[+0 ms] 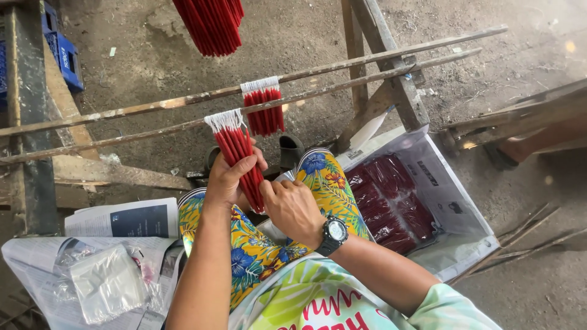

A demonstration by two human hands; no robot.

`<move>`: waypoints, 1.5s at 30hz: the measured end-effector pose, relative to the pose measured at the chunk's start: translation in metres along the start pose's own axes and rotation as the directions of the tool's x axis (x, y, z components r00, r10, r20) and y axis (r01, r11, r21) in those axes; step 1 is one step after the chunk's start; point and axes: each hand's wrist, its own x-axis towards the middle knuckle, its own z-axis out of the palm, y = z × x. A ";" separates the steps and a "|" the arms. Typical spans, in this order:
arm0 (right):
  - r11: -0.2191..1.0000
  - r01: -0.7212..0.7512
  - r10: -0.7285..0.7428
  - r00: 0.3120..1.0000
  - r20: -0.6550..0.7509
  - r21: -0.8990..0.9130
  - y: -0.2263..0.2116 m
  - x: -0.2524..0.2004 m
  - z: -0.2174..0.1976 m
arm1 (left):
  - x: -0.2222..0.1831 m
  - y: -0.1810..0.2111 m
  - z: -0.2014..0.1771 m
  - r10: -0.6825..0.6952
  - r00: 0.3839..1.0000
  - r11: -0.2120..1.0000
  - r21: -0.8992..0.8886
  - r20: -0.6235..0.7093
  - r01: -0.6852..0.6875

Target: The person is packaging bundles of incense sticks into plastic bags and then placing them into a storage box.

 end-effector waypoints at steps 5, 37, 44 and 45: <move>1.000 0.026 -0.025 0.999 -0.031 0.012 -0.003 0.001 -0.002 | -0.006 0.006 0.002 -0.067 0.997 0.998 -0.002 0.038 0.067; 0.941 -0.283 0.271 0.959 0.084 0.188 0.018 -0.010 0.007 | -0.006 0.000 0.004 -0.050 0.996 0.998 -0.041 -0.070 0.047; 0.528 -0.622 0.446 0.783 0.434 0.579 0.049 -0.020 0.023 | 0.007 -0.001 0.020 -0.039 0.999 0.909 -0.415 0.003 0.037; 0.416 -0.645 0.459 0.758 0.464 0.641 0.051 -0.020 0.025 | 0.009 -0.002 0.022 -0.040 0.999 0.885 -0.463 0.026 0.048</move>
